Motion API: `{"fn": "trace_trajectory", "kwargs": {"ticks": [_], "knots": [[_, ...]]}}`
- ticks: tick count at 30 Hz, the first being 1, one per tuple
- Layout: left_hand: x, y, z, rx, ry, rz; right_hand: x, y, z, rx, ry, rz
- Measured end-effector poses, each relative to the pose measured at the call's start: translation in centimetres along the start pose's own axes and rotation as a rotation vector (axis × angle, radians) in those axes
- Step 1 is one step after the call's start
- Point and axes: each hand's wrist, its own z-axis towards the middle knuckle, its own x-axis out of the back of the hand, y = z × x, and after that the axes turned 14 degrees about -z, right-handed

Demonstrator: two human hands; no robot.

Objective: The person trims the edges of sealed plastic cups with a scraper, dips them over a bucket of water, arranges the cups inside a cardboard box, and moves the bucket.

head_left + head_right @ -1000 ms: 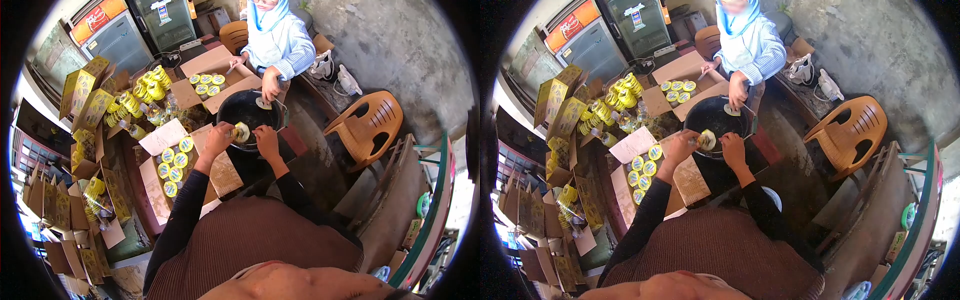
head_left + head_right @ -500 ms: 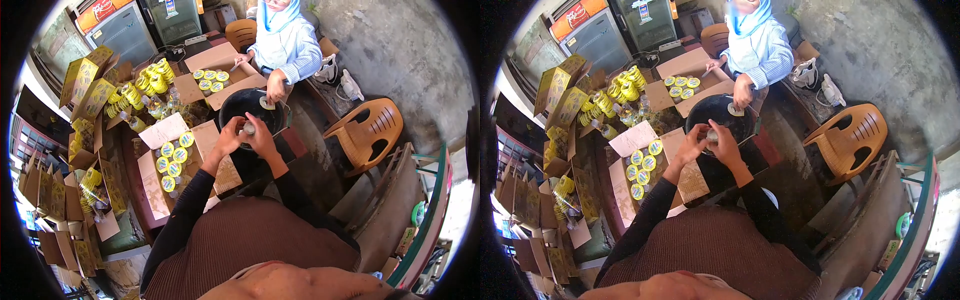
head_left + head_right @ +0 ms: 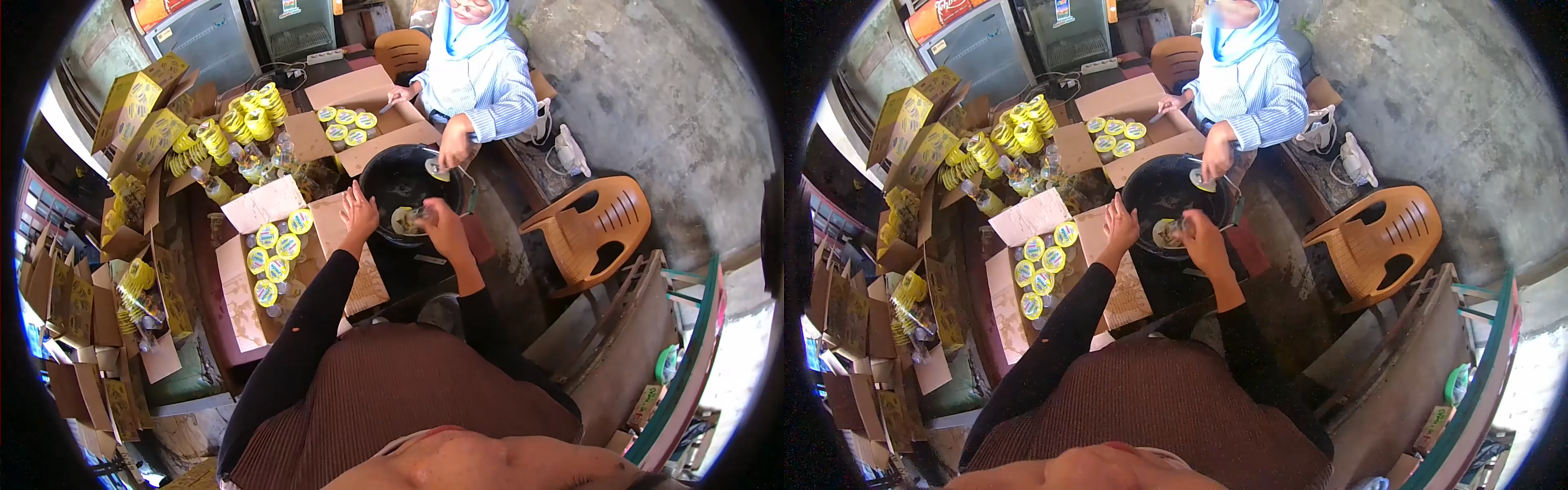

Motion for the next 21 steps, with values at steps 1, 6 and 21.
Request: {"fn": "trace_trajectory", "kwargs": {"ticks": [1, 6, 21], "knots": [[0.0, -0.1, -0.2, 0.008, -0.001, -0.002, -0.4, 0.3, -0.2, -0.002, -0.008, -0.001], [0.6, 0.7, -0.4, 0.019, -0.019, 0.032, -0.1, 0.4, 0.0, 0.029, 0.108, 0.001], [0.9, 1.0, -0.5, 0.008, -0.030, 0.048, 0.9, 1.0, -0.8, -0.055, -0.246, 0.040]]}}
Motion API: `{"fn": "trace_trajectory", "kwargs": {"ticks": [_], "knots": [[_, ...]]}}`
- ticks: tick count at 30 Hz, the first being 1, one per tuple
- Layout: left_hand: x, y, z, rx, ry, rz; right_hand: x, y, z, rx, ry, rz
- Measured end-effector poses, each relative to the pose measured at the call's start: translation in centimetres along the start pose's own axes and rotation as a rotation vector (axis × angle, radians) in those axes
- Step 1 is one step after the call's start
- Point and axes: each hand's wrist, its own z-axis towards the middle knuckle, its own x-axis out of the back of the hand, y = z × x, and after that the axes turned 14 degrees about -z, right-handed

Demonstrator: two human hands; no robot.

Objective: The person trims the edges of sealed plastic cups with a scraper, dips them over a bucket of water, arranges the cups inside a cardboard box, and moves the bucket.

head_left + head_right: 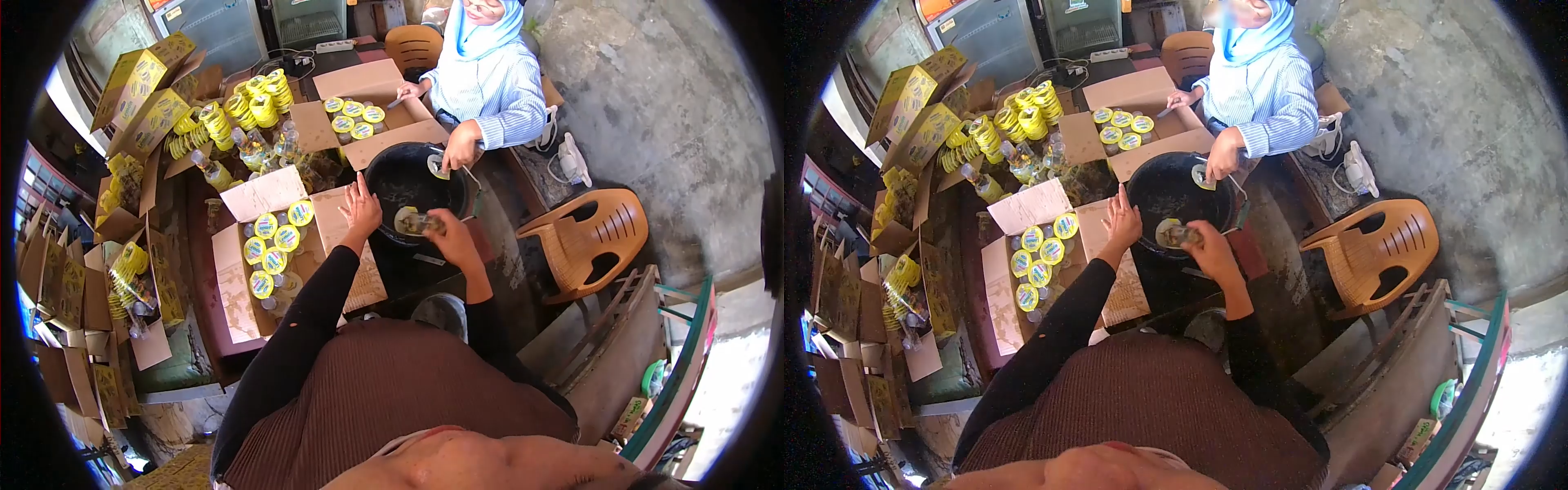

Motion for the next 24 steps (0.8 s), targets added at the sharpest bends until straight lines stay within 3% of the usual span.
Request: {"fn": "trace_trajectory", "kwargs": {"ticks": [2, 4, 5, 7, 8, 11, 12, 14, 16, 18, 19, 21, 22, 24], "knots": [[0.0, -0.2, 0.1, -0.001, -0.002, 0.009, -0.8, -0.2, 0.0, 0.069, 0.068, -0.003], [-0.1, -0.1, 0.2, 0.005, 0.000, 0.010, -1.2, -0.7, 0.0, -0.021, 0.503, 0.212], [-0.1, 0.0, 0.2, 0.015, -0.003, 0.008, -1.1, -0.4, -0.2, -0.021, 0.497, 0.210], [-0.1, -0.2, 0.1, 0.026, -0.005, 0.008, -0.6, 0.0, -0.5, -0.063, 0.053, 0.060], [-0.1, -0.2, 0.1, 0.022, -0.010, 0.009, -0.9, 0.0, -0.8, -0.063, 0.053, 0.061], [0.1, 0.0, 0.3, 0.011, -0.006, 0.001, -1.1, -1.0, -0.8, 0.095, 0.539, -0.068], [0.0, -0.1, 0.1, 0.010, -0.006, -0.001, -0.7, -1.3, -1.1, 0.096, 0.535, -0.070], [-0.1, -0.3, 0.1, 0.017, -0.006, 0.006, 0.0, -1.5, -1.5, -0.104, 0.046, 0.019], [0.1, 0.0, 0.1, 0.015, -0.007, 0.016, -0.6, -1.3, -1.6, -0.035, 0.115, 0.023], [0.2, 0.1, 0.0, 0.022, -0.010, 0.013, -0.8, -1.3, -1.4, 0.075, 0.576, -0.097], [0.2, 0.1, 0.0, 0.025, -0.009, 0.011, -0.6, -1.1, -1.6, 0.076, 0.572, -0.098], [0.1, 0.0, 0.0, 0.009, 0.002, 0.018, 0.1, -0.9, -2.0, 0.016, 0.089, -0.013], [0.1, -0.1, -0.1, 0.009, 0.001, 0.019, 0.0, -1.2, -2.1, 0.015, 0.089, -0.012], [0.2, 0.0, 0.1, 0.020, -0.015, 0.017, -0.1, -1.9, -1.7, 0.205, 0.551, -0.166]]}}
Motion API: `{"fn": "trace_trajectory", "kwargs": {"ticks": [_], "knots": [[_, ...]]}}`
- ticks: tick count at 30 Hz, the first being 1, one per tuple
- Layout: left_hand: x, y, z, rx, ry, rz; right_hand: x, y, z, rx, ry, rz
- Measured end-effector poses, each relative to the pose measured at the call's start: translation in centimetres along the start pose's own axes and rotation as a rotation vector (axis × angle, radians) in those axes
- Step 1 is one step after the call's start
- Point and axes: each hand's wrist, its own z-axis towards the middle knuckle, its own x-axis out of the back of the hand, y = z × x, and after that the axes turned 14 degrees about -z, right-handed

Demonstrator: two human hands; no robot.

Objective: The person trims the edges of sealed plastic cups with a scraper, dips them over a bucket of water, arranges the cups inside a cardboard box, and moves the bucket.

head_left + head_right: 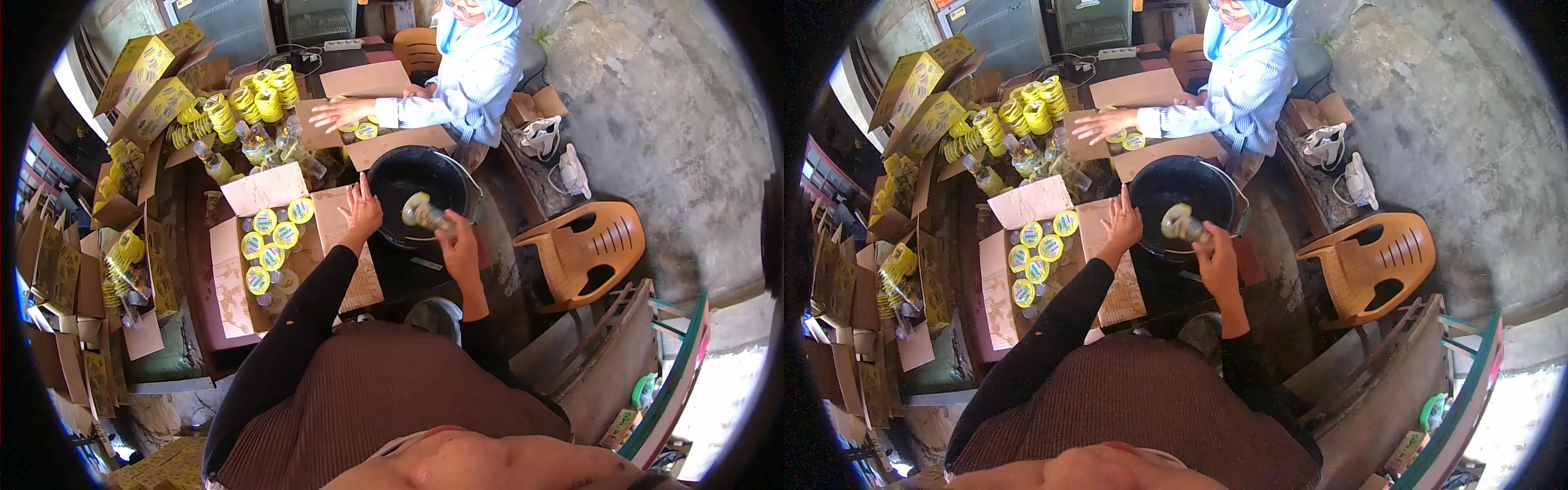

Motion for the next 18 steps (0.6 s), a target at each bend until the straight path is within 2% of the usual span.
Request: {"fn": "trace_trajectory", "kwargs": {"ticks": [1, 3, 6, 7, 8, 10, 12, 14, 15, 17, 18], "knots": [[0.0, 0.0, 0.0, 0.003, 0.004, -0.003, 0.0, 0.3, -0.1, 0.005, -0.003, 0.001], [-0.1, -0.2, 0.0, -0.011, 0.011, -0.006, 0.4, 0.8, -0.7, -0.104, -0.235, 0.100], [-0.2, -0.2, 0.0, -0.011, 0.013, 0.001, 0.5, 0.3, -1.1, -0.141, -0.208, 0.126], [-0.2, -0.1, 0.1, -0.010, 0.019, -0.002, 0.1, 0.4, -1.1, -0.106, -0.058, 0.076], [-0.2, -0.2, 0.1, -0.010, 0.017, -0.001, 0.1, 0.9, -1.3, -0.103, -0.063, 0.076], [-0.3, -0.3, 0.0, -0.006, 0.016, 0.000, 0.6, 1.4, -1.5, -0.258, -0.313, 0.165], [-0.3, -0.3, 0.0, -0.006, 0.013, 0.004, 0.8, 0.9, -1.6, -0.222, -0.381, 0.116], [-0.2, -0.1, 0.1, -0.011, 0.018, 0.000, 0.5, -0.1, -1.2, -0.183, 0.003, 0.091], [-0.1, -0.2, 0.0, -0.015, 0.014, 0.000, 0.7, -0.2, -1.2, -0.178, -0.004, 0.097], [-0.1, -0.2, 0.0, -0.030, 0.014, -0.013, 1.3, 0.0, -1.5, -0.187, -0.389, 0.055], [0.0, -0.5, 0.0, -0.053, 0.004, -0.025, 1.1, -0.1, -1.8, -0.181, -0.397, 0.062]]}}
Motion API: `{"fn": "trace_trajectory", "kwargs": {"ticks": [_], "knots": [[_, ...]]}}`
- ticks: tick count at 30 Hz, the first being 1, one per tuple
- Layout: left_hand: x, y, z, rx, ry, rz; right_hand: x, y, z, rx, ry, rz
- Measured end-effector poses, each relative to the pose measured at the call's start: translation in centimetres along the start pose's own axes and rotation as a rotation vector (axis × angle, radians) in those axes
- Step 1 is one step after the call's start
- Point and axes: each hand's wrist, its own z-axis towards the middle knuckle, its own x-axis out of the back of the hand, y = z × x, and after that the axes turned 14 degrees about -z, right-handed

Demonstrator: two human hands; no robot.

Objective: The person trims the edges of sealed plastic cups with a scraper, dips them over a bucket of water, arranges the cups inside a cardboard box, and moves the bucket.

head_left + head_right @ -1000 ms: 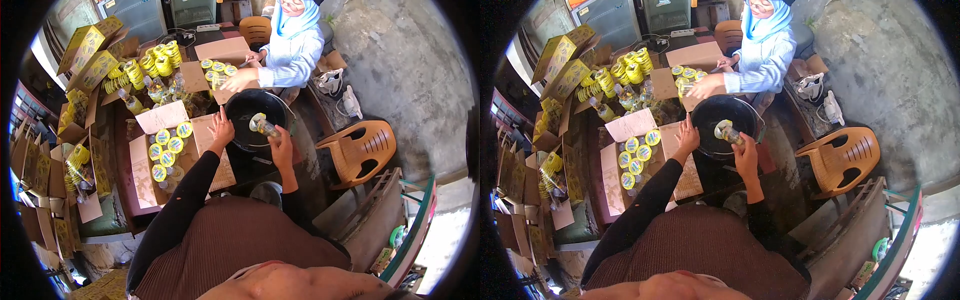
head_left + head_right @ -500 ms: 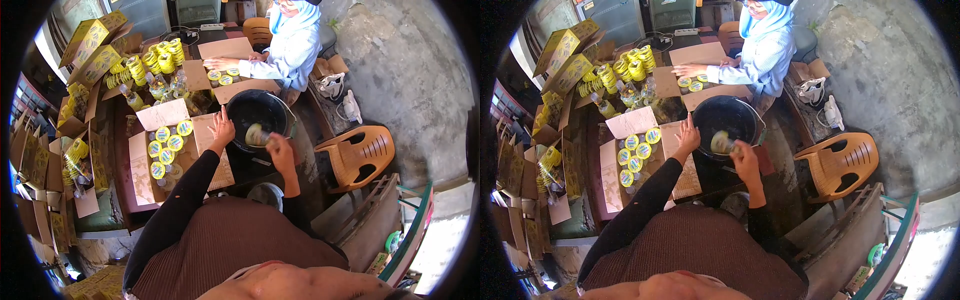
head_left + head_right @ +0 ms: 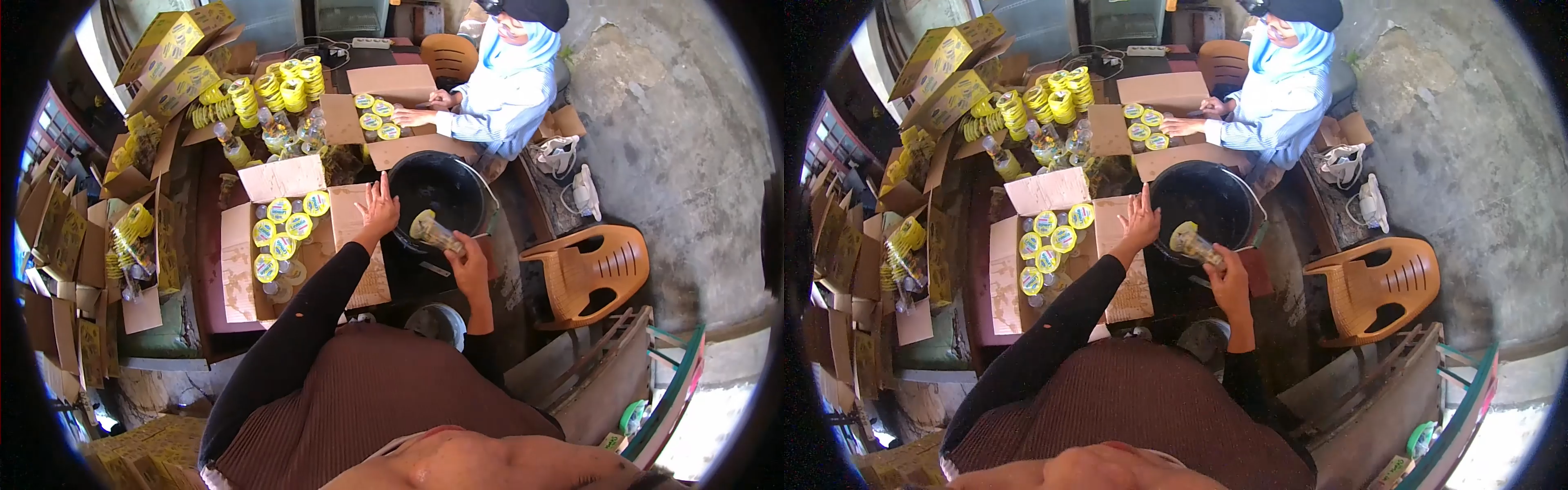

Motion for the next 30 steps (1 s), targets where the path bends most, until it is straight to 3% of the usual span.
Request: {"fn": "trace_trajectory", "kwargs": {"ticks": [2, 6, 8, 10, 12, 13, 15, 16, 18, 21, 22, 24, 26, 30], "knots": [[0.2, -0.5, 0.0, -0.005, 0.003, -0.034, -0.6, 0.0, 0.2, -0.016, 0.252, 0.049], [1.5, -3.0, -2.4, -0.038, 0.001, -0.117, -1.0, 0.3, 0.0, 0.003, 0.017, 0.043], [2.9, -5.1, -4.2, -0.040, 0.021, -0.109, -1.4, -0.4, 0.4, -0.001, 0.285, 0.055], [4.9, -8.0, -6.1, -0.029, 0.039, -0.042, -1.2, -1.1, 0.5, -0.079, 0.237, 0.043], [7.4, -11.1, -8.2, -0.060, 0.103, 0.068, -1.7, -0.4, 0.9, 0.173, 0.208, -0.116], [8.8, -13.0, -9.1, -0.034, 0.144, 0.102, -1.8, -0.9, 1.1, 0.180, 0.202, -0.113], [11.9, -15.3, -11.1, 0.021, 0.244, 0.148, -1.9, -2.1, 1.2, -0.042, 0.351, 0.005], [13.6, -16.1, -12.2, 0.049, 0.301, 0.164, -2.2, -1.7, 1.3, -0.036, 0.343, 0.007], [16.6, -17.9, -14.2, 0.095, 0.389, 0.204, -2.9, -0.2, 1.7, 0.127, 0.059, -0.085], [19.0, -22.4, -16.0, 0.244, 0.468, 0.277, -2.6, -4.4, 2.1, 0.135, 0.268, -0.116], [19.5, -22.8, -16.4, 0.253, 0.477, 0.277, -2.7, -5.4, 1.8, 0.073, 0.356, -0.072], [20.5, -23.9, -17.2, 0.395, 0.475, 0.252, -3.4, -4.0, 2.0, 0.121, 0.125, -0.140], [20.9, -24.8, -17.6, 0.422, 0.448, 0.265, -3.8, -5.3, 2.1, 0.066, 0.351, -0.129], [20.2, -26.5, -18.1, 0.532, 0.277, 0.216, -5.2, -3.6, 2.5, -0.018, 0.280, -0.126]]}}
